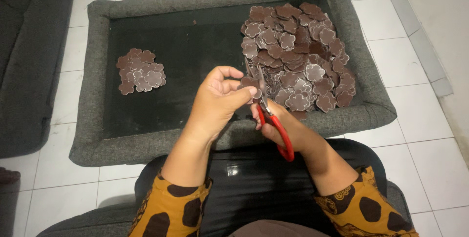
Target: The person sits on the floor and uses red-handled scissors to trim the edges of small brown flower-shaped fabric pieces, working one piece at a time and placing finished pieces on a pile to the left while untrimmed pieces remain in a pile on the mat.
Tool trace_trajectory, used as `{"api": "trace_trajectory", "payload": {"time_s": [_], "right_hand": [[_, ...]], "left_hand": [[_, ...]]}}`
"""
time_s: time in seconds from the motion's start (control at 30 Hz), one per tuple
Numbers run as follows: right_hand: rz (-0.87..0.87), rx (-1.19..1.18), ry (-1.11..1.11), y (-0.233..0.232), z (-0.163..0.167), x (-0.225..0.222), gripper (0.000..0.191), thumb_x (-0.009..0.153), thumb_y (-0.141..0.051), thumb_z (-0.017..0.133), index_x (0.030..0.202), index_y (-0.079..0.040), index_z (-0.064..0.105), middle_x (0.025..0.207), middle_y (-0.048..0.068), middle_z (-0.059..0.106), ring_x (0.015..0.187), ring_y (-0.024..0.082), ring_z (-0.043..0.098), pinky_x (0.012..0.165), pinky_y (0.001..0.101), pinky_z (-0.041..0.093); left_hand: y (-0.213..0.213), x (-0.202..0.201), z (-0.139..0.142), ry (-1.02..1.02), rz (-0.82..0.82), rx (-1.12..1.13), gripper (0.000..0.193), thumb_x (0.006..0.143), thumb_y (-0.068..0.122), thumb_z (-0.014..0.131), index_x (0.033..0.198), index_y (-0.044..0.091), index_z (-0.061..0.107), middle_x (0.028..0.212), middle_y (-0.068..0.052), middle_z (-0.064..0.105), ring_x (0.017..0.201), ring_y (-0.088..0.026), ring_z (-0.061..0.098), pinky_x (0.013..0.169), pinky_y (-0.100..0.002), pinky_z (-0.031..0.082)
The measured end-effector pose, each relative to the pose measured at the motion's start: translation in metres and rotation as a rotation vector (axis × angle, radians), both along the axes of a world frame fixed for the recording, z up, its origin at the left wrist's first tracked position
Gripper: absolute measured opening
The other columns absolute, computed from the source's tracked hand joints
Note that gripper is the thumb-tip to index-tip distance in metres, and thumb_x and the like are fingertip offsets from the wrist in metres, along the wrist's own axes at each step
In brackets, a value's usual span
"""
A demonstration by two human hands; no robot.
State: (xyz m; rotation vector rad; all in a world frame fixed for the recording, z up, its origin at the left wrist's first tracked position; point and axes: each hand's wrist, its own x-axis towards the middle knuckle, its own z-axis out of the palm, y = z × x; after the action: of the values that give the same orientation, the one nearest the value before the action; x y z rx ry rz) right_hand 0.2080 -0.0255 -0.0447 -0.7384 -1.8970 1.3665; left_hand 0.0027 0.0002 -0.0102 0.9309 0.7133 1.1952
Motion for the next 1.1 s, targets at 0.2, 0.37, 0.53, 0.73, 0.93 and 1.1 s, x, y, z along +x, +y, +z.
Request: {"api": "trace_trajectory", "payload": {"time_s": [0.2, 0.37, 0.53, 0.73, 0.93, 1.1], "right_hand": [[-0.039, -0.015, 0.006, 0.0, -0.002, 0.0, 0.073, 0.093, -0.075, 0.056, 0.116, -0.005, 0.051, 0.097, 0.003, 0.051, 0.087, 0.014, 0.051, 0.078, 0.0291, 0.048], [-0.103, 0.119, -0.051, 0.003, -0.005, 0.0, 0.063, 0.099, -0.069, 0.048, 0.11, -0.007, 0.053, 0.092, 0.002, 0.051, 0.084, 0.012, 0.05, 0.076, 0.0285, 0.046], [-0.141, 0.145, -0.067, 0.003, -0.006, 0.001, 0.046, 0.103, -0.052, 0.051, 0.106, -0.006, 0.052, 0.09, 0.003, 0.05, 0.082, 0.013, 0.048, 0.073, 0.03, 0.045], [-0.194, 0.078, -0.114, 0.002, -0.009, -0.001, 0.027, 0.096, -0.034, 0.051, 0.099, -0.007, 0.051, 0.082, 0.001, 0.049, 0.074, 0.013, 0.048, 0.065, 0.0308, 0.045], [-0.19, 0.027, -0.107, 0.001, -0.005, -0.001, 0.039, 0.1, -0.047, 0.053, 0.099, -0.008, 0.052, 0.082, 0.001, 0.05, 0.075, 0.012, 0.047, 0.065, 0.03, 0.045], [-0.01, -0.131, 0.082, -0.005, 0.006, 0.0, 0.061, 0.096, -0.066, 0.056, 0.111, -0.007, 0.053, 0.092, 0.0, 0.049, 0.083, 0.011, 0.046, 0.073, 0.027, 0.043]], "left_hand": [[-0.003, 0.007, -0.006, -0.003, -0.024, -0.032, 0.013, 0.091, -0.001, 0.072, 0.095, 0.001, 0.06, 0.085, -0.009, 0.071, 0.073, -0.014, 0.067, 0.07, -0.028, 0.055], [-0.003, 0.008, -0.01, 0.019, -0.026, 0.007, 0.013, 0.091, 0.0, 0.073, 0.093, 0.003, 0.06, 0.085, -0.006, 0.07, 0.078, -0.012, 0.067, 0.077, -0.027, 0.055], [-0.001, 0.006, -0.011, 0.022, -0.01, 0.022, 0.013, 0.091, 0.0, 0.074, 0.092, 0.004, 0.061, 0.087, -0.004, 0.07, 0.082, -0.01, 0.066, 0.08, -0.025, 0.055], [0.0, 0.005, -0.011, 0.045, 0.001, 0.028, 0.013, 0.09, 0.0, 0.074, 0.092, 0.004, 0.062, 0.087, -0.003, 0.07, 0.082, -0.01, 0.067, 0.08, -0.025, 0.056], [0.0, 0.004, -0.009, 0.041, 0.002, 0.024, 0.012, 0.092, 0.003, 0.074, 0.098, 0.004, 0.064, 0.089, -0.003, 0.071, 0.081, -0.008, 0.064, 0.076, -0.023, 0.051], [-0.001, 0.004, -0.009, 0.068, 0.004, 0.002, 0.014, 0.093, 0.009, 0.073, 0.103, 0.002, 0.067, 0.09, -0.003, 0.074, 0.079, -0.007, 0.064, 0.071, -0.022, 0.049]]}}
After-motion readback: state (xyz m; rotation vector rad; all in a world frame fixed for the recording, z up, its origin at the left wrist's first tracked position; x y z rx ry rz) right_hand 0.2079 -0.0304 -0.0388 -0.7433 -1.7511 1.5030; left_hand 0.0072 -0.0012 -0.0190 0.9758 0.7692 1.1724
